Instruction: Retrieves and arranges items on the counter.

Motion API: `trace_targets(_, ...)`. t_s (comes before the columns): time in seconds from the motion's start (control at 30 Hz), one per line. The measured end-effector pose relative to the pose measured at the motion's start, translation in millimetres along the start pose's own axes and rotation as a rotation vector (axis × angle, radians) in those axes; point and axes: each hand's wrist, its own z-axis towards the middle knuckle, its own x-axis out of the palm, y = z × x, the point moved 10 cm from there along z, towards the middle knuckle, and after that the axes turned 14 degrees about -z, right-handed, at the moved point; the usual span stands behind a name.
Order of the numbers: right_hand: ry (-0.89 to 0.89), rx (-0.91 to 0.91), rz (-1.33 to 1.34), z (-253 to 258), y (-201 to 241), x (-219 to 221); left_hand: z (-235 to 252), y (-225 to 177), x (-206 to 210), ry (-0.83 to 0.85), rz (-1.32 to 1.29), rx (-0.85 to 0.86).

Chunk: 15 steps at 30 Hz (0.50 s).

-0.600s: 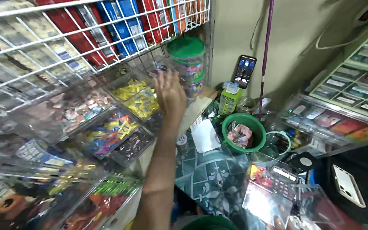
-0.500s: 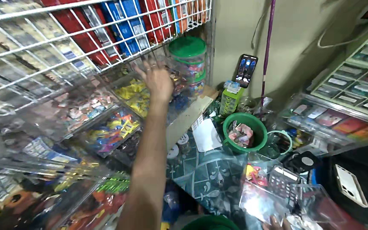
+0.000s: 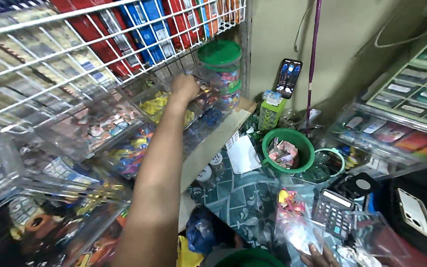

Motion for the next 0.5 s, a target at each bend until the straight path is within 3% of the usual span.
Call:
trace_targets(0.17,0.035,0.028,0.017,5,-14,5,5,-6,2,0.061,0.095,0.029)
trace_targets(0.3,0.033,0.035,0.031,1,-20,8,21,6,-6,0.135,0.017,0.11)
trace_targets(0.5,0.075,0.053,0.042,0,-28,10,27,23,-10,0.138,-0.103,0.031)
